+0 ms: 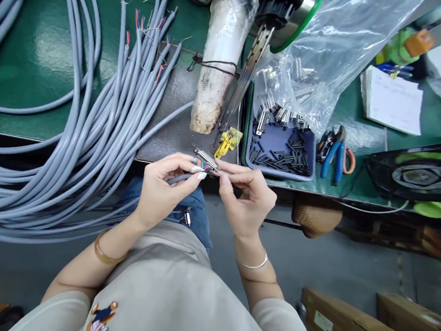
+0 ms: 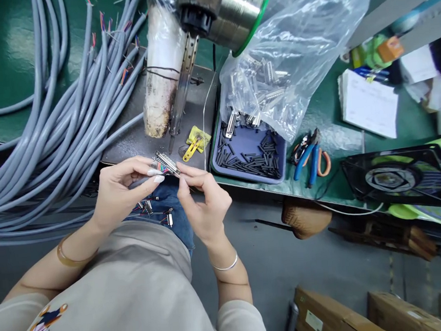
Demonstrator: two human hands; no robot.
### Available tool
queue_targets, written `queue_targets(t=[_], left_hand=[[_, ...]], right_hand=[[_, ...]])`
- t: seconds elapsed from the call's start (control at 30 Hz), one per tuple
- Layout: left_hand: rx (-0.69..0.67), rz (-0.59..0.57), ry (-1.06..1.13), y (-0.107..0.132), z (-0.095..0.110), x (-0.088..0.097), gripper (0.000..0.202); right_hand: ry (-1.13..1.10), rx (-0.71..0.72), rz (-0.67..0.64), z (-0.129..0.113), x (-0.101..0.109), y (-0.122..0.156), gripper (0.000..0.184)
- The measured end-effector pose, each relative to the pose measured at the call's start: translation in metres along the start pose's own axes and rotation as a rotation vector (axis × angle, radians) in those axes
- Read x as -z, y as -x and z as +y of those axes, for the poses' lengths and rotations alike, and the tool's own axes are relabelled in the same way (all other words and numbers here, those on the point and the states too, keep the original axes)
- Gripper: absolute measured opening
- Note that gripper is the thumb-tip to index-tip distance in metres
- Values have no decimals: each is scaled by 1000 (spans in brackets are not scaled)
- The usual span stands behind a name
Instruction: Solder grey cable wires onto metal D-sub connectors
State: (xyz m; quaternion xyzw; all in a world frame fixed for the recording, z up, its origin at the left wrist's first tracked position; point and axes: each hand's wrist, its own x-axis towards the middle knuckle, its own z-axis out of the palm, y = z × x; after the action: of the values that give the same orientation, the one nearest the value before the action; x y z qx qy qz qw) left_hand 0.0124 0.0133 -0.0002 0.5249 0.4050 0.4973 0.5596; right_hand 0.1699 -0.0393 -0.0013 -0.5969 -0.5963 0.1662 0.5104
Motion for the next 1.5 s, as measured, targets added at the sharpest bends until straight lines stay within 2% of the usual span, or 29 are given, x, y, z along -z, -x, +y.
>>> queue_targets(t=[0.1, 0.23, 0.5, 0.73, 0.93, 1.03, 1.27, 1.5], left_hand=[[-78, 25, -153, -2, 4, -2, 8], [-163, 31, -271, -8, 7, -3, 5], [-101, 8, -275, -17, 11, -3, 7], [-98, 3, -254, -14, 20, -2, 7], [-41, -1, -247, -12, 17, -2, 10], [-61, 22, -302, -13, 15, -4, 10], [-200, 20, -375, -17, 13, -6, 9], [-237, 25, -376, -21, 19, -6, 9]], right_hand=[[16, 38, 17, 1, -3, -2, 10], [-59, 7, 15, 1, -4, -7, 12], [-74, -14, 12, 0, -3, -18, 13], [-92, 15, 14, -6, 0, -18, 13], [-20, 47, -17, -2, 1, -13, 14], [-3, 85, -9, 0, 1, -13, 13], [-17, 114, 20, 3, 0, -19, 13], [-14, 159, 43, 0, -2, -26, 13]])
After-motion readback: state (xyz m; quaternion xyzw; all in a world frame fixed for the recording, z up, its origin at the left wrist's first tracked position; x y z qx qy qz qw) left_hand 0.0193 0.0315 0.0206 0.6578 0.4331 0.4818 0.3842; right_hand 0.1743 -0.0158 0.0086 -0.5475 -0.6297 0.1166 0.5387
